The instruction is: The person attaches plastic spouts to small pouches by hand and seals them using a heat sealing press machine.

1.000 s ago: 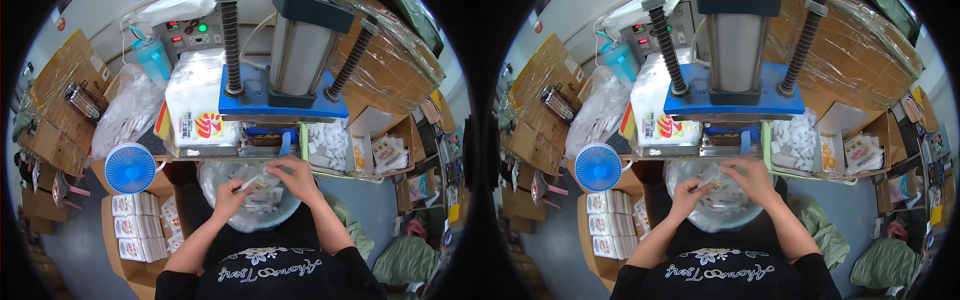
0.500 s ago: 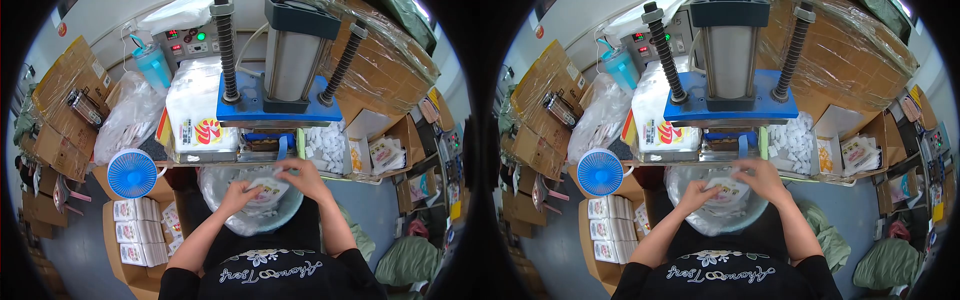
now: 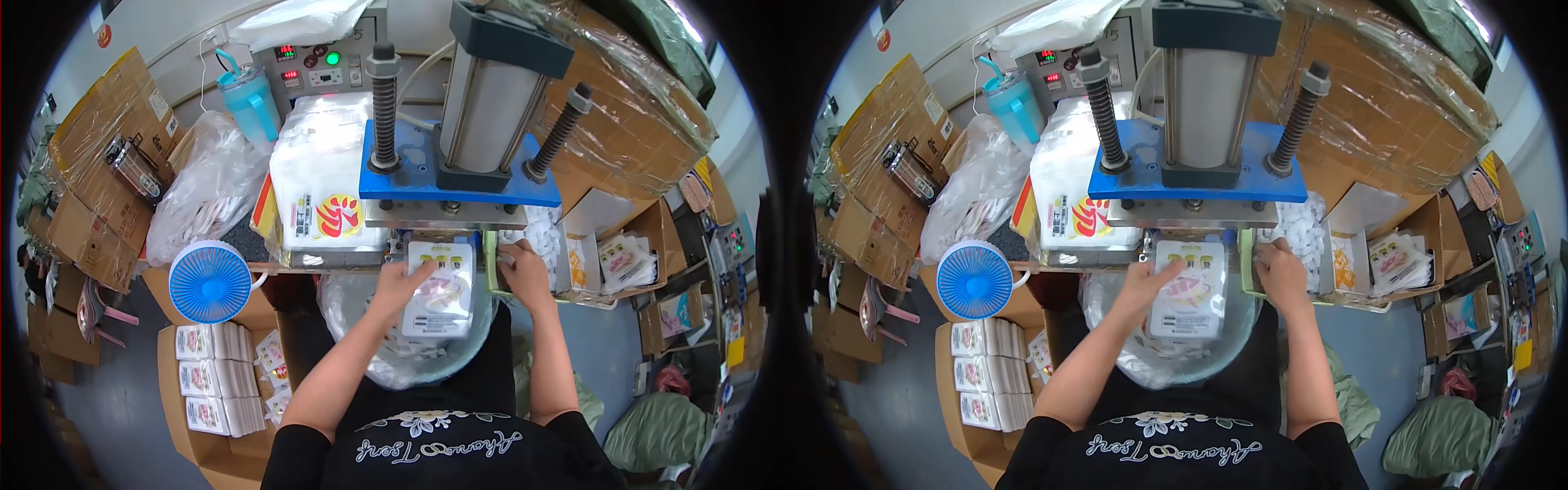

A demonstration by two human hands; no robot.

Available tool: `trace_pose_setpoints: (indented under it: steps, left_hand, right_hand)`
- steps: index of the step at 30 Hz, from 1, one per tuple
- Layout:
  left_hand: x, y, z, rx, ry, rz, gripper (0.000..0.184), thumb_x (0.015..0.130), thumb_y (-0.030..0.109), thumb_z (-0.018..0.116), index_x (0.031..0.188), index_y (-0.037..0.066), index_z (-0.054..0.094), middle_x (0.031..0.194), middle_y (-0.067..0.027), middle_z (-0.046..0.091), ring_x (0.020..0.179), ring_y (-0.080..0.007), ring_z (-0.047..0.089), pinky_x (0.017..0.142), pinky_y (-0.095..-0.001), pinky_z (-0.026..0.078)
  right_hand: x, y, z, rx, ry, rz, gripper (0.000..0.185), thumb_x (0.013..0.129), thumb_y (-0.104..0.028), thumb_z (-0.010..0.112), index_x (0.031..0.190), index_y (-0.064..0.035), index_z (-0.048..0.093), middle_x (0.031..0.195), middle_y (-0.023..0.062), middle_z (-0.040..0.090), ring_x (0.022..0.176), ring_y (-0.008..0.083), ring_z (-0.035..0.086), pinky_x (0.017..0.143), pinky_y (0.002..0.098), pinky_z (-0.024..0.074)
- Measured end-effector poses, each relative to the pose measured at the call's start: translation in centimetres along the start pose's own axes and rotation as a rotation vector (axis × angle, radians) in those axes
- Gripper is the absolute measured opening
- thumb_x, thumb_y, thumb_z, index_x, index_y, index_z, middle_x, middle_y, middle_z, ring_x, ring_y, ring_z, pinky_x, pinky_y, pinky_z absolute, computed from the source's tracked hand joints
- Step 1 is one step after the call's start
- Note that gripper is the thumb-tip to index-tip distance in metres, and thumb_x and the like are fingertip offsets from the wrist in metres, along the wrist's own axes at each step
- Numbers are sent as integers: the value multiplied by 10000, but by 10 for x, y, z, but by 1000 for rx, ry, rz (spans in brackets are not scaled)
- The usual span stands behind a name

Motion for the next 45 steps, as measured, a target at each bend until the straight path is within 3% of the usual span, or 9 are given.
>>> trace_pose_setpoints:
  steps: [2, 4, 6, 8, 13, 16, 23, 30, 45]
  left_hand:
    - [3, 37, -21, 775, 12, 179, 474, 887, 280, 725, 1216, -49, 631, 1093, -164, 704, 965, -234, 691, 836, -357, 538]
    - [-28, 101, -45, 1355, 503, 853, 622, 854, 313, 748, 1369, 36, 538, 1398, -140, 556, 1278, -291, 538, 1053, -458, 408]
    - [-29, 73, -78, 1465, 439, 715, 829, 794, 363, 774, 1488, 125, 388, 1557, -62, 367, 1459, -288, 290, 1167, -583, 112]
    - [-48, 56, -85, 1554, 336, 738, 799, 776, 367, 772, 1455, 117, 433, 1519, -49, 417, 1449, -262, 315, 1172, -572, 113]
    - [-82, 104, -88, 1171, 509, 839, 196, 860, 88, 674, 1037, 125, 748, 984, -63, 720, 1018, -254, 634, 1076, -493, 306]
    - [-89, 89, -62, 686, 269, 560, 175, 895, 102, 679, 1059, 95, 737, 983, -69, 720, 939, -199, 645, 956, -371, 437]
    - [-75, 1, -20, 191, 47, 164, 206, 903, 161, 716, 973, -32, 729, 799, -20, 701, 684, -62, 592, 644, -246, 484]
    - [-63, -17, -27, 499, 107, 295, 208, 883, 150, 726, 875, -58, 714, 713, -40, 672, 674, -64, 568, 625, -248, 453]
    - [-50, -26, -25, 559, 103, 253, 216, 870, 175, 754, 905, -37, 737, 734, -25, 674, 672, -53, 582, 645, -228, 474]
  right_hand:
    - [-5, 2, 2, 45, -37, -4, 252, 809, -74, 651, 1060, -66, 669, 1008, 147, 619, 728, 326, 660, 716, 425, 520]
    - [-5, 2, 0, 135, 45, 32, 292, 802, -48, 625, 1094, -52, 613, 993, 158, 616, 678, 344, 628, 706, 417, 520]
    - [-4, 19, 4, 210, 129, -27, 292, 823, -45, 609, 1113, -54, 573, 943, 119, 617, 646, 265, 613, 639, 366, 516]
    - [-4, 48, 19, 616, 112, 133, 233, 869, -62, 595, 1101, -60, 581, 926, 54, 602, 683, 147, 588, 590, 293, 494]
    - [-11, 61, 10, 1227, 62, 516, 319, 963, -144, 577, 1278, -99, 554, 1019, 34, 605, 785, 97, 587, 544, 195, 482]
    - [-12, 60, 20, 2037, -100, 563, 392, 976, -157, 586, 1349, -77, 495, 1117, 111, 603, 879, 177, 625, 603, 193, 562]
    - [-13, 52, 38, 1999, 20, 693, 348, 974, -97, 587, 1315, -76, 522, 1117, 120, 631, 900, 174, 607, 569, 200, 541]
    - [-12, 4, 6, 1161, -21, 274, 224, 945, -75, 632, 1151, -45, 550, 1102, 129, 688, 743, 94, 614, 581, 220, 501]
    - [-15, -33, 5, 1008, -63, 237, 129, 855, -63, 724, 978, -26, 706, 868, 10, 665, 783, 120, 626, 677, 253, 506]
Point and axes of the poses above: each hand's wrist, its own x-axis towards the middle knuckle, its own z-axis out of the palm, y = z × x, the point moved 7 cm from there along x, towards the middle knuckle
